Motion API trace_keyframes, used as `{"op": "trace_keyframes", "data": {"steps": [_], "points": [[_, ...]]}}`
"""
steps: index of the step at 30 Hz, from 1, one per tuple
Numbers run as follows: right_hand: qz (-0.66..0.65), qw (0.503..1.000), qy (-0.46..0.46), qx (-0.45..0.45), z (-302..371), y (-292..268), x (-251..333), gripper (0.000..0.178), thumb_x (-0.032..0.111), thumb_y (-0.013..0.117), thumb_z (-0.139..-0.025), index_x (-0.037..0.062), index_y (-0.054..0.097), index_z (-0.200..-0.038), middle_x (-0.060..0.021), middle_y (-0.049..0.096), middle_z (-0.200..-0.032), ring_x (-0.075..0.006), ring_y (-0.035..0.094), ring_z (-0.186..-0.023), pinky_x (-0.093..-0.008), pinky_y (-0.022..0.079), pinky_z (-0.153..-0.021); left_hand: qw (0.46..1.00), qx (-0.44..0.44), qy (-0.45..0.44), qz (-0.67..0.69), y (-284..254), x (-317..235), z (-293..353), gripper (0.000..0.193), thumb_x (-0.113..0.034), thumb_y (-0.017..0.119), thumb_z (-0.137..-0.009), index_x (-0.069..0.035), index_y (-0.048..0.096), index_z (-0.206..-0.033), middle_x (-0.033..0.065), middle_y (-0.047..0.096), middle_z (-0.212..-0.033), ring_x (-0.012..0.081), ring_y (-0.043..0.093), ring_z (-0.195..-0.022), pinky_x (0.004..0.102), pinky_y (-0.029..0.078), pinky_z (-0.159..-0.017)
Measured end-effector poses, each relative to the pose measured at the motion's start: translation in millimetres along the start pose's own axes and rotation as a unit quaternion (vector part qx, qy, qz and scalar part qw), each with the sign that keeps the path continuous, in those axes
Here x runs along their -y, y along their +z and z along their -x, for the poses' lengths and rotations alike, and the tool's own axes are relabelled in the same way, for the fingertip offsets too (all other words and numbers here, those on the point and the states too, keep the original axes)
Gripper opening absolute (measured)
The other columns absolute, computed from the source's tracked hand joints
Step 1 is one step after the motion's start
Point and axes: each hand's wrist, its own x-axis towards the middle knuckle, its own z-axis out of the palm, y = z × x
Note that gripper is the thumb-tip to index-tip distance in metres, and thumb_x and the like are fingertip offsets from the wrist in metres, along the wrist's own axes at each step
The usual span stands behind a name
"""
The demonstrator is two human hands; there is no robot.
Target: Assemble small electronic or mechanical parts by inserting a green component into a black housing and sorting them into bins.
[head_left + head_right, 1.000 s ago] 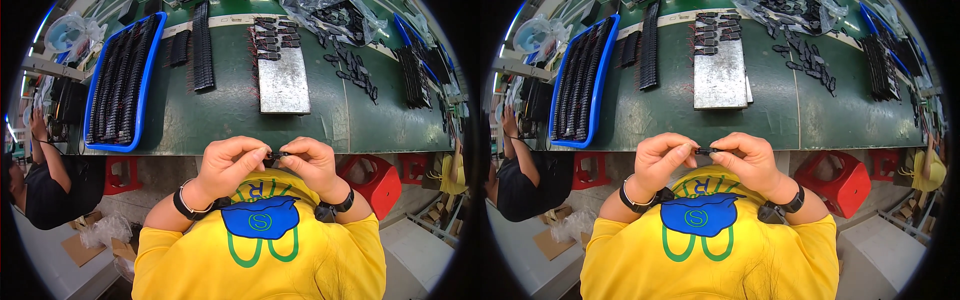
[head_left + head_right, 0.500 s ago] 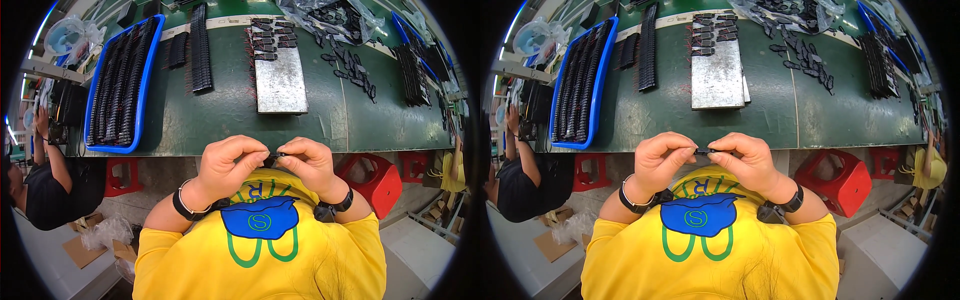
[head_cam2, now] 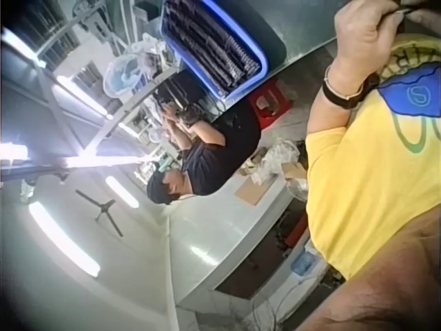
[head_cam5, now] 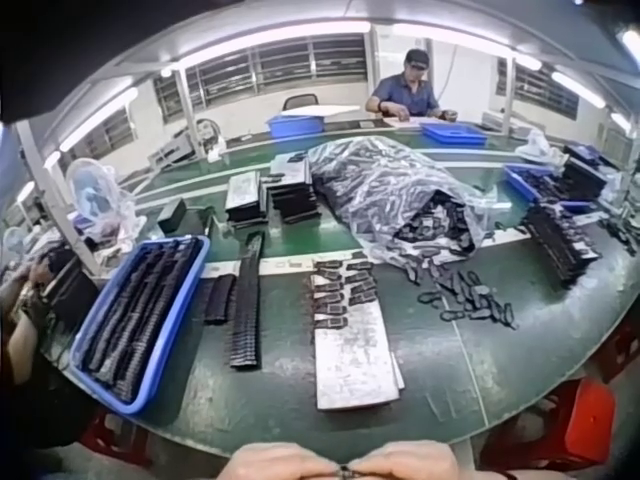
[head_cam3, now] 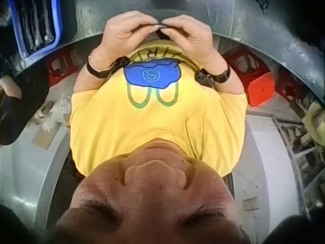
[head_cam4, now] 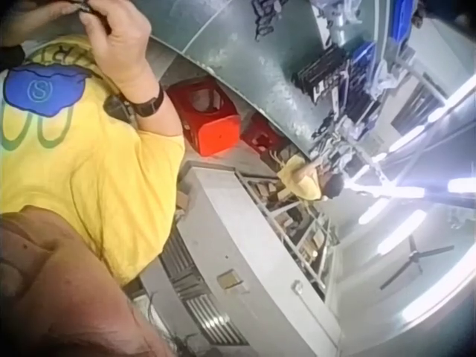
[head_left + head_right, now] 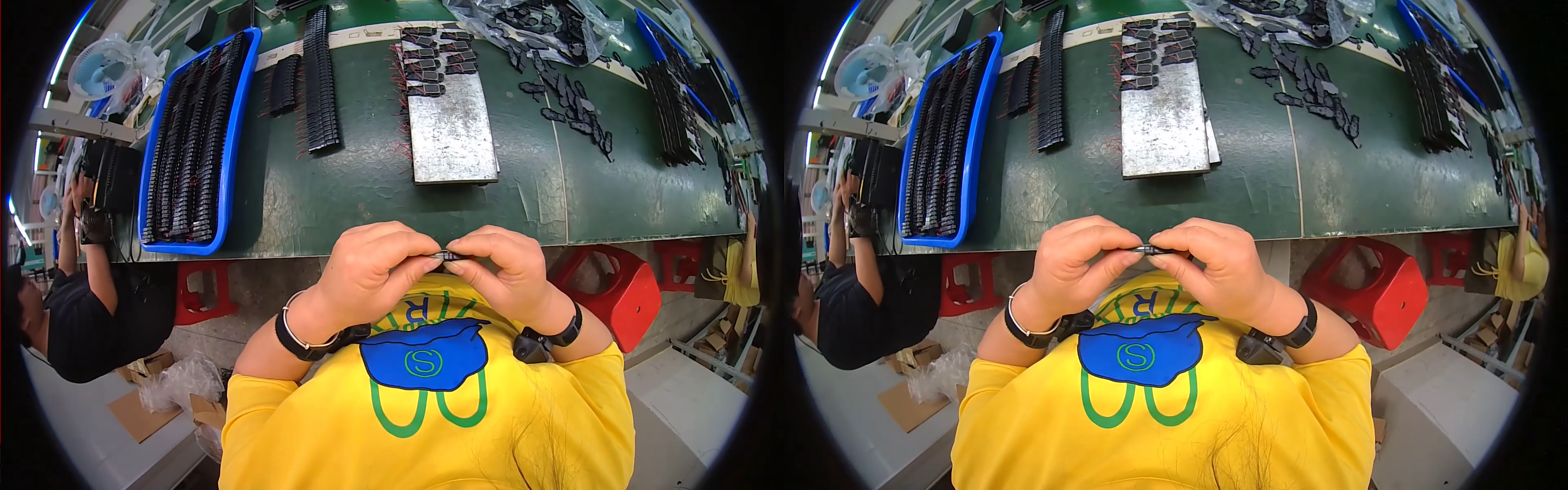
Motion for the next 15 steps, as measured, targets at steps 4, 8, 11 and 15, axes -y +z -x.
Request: {"op": "trace_keyframes", "data": {"steps": [4, 8, 11, 15], "points": [[-0.025, 0.999, 0.030, 0.000, -4, -2, 4, 0.017, -0.003, 0.070, -0.076, -0.0012, 0.064, -0.092, -0.0111, 0.065, -0.078, -0.0183, 0.062, -0.064, -0.0265, 0.047, -0.056, 0.998, -0.036, -0.025, 0.044, 0, 3, 5, 0.016, -0.002, 0.073, -0.073, -0.001, 0.066, -0.088, 0.0115, 0.065, -0.077, 0.0220, 0.063, -0.067, 0.0275, 0.048, -0.059], [-0.026, 1.000, 0.011, 0.011, -9, 0, 3, 0.017, -0.002, 0.071, -0.074, -0.0010, 0.064, -0.090, -0.0117, 0.065, -0.077, -0.0205, 0.062, -0.063, -0.0276, 0.048, -0.056, 0.993, -0.059, -0.062, 0.082, 2, 6, 10, 0.015, -0.001, 0.073, -0.072, -0.001, 0.066, -0.085, 0.0109, 0.064, -0.077, 0.0231, 0.062, -0.065, 0.0294, 0.049, -0.058], [0.031, 0.997, -0.065, 0.021, -15, 4, 2, 0.018, -0.002, 0.072, -0.073, -0.0007, 0.064, -0.089, -0.0118, 0.064, -0.075, -0.0213, 0.063, -0.063, -0.0285, 0.048, -0.055, 0.999, -0.030, 0.003, 0.009, -7, 5, 0, 0.015, -0.001, 0.073, -0.070, -0.002, 0.066, -0.083, 0.0105, 0.064, -0.077, 0.0241, 0.062, -0.066, 0.0306, 0.049, -0.059], [0.092, 0.987, -0.130, 0.027, -23, 12, 6, 0.018, -0.003, 0.071, -0.072, -0.0001, 0.064, -0.088, -0.0111, 0.064, -0.074, -0.0218, 0.062, -0.060, -0.0301, 0.048, -0.053, 0.993, 0.057, 0.023, -0.103, -31, -5, -1, 0.014, -0.003, 0.073, -0.069, -0.004, 0.067, -0.082, 0.0102, 0.064, -0.077, 0.0256, 0.062, -0.068, 0.0317, 0.050, -0.061]]}}
